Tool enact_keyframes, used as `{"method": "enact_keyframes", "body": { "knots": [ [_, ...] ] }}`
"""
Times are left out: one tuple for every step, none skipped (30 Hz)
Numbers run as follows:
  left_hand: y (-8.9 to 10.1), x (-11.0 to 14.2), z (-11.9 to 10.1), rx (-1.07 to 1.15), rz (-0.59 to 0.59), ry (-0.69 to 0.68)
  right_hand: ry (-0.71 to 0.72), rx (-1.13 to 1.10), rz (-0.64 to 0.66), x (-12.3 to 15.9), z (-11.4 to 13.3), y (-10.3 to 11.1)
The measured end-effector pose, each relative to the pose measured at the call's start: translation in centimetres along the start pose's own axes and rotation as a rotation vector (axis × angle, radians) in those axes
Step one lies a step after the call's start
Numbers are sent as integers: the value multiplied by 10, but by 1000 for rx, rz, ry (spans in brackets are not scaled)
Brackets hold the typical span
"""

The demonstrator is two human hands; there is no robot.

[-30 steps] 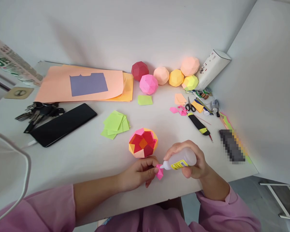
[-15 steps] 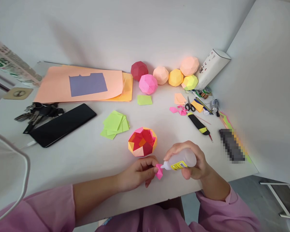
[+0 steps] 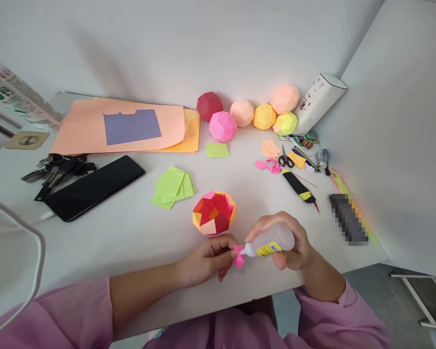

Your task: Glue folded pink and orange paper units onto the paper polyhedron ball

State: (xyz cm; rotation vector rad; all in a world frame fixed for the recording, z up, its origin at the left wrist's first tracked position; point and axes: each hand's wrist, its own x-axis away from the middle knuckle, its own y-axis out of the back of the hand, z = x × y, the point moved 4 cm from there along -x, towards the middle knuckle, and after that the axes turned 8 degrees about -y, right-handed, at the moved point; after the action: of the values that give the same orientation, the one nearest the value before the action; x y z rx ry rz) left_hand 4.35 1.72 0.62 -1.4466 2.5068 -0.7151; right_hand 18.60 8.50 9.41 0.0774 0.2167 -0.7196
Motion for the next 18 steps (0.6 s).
{"method": "enact_keyframes", "body": {
  "knots": [
    [0, 0, 0, 1, 1, -2, 6, -1, -14, 0, 0, 0],
    [0, 0, 0, 0, 3, -6, 10, -1, -25, -1, -1, 1],
    [0, 1, 0, -2, 8, -11, 13, 1, -26, -1, -1, 1],
    [-1, 1, 0, -4, 12, -13, 16, 4, -19, -1, -1, 0],
    [-1, 1, 0, -7, 17, -15, 16, 7, -5, -1, 0, 0],
    [-1, 1, 0, -10, 18, -14, 15, 10, 11, -1, 0, -1],
    [-1, 1, 0, -12, 16, -12, 14, 15, 22, -1, 0, -1],
    [-1, 0, 0, -12, 13, -8, 13, 23, 26, 0, 0, -1],
    [0, 0, 0, -10, 8, -6, 15, 31, 17, 0, 0, -1],
    [0, 0, 0, -8, 5, -5, 20, 40, 2, 0, 0, -1],
    [0, 0, 1, -6, 4, -5, 25, 47, -13, 0, 0, 0],
    [0, 0, 1, -5, 4, -7, 29, 51, -27, -1, -1, 0],
    [0, -1, 1, -5, 6, -11, 29, 52, -35, -1, -1, 0],
    [0, -1, 1, -7, 8, -16, 28, 50, -38, -1, -1, 0],
    [0, -1, 1, -8, 9, -21, 25, 46, -32, -1, -1, 0],
    [0, -1, 0, -9, 8, -24, 19, 42, -22, -1, -1, 0],
    [0, -1, 0, -9, 8, -25, 13, 39, -10, -1, 0, 0],
    [0, -1, 0, -10, 7, -26, 7, 33, 3, -1, 0, 0]
  ]
}}
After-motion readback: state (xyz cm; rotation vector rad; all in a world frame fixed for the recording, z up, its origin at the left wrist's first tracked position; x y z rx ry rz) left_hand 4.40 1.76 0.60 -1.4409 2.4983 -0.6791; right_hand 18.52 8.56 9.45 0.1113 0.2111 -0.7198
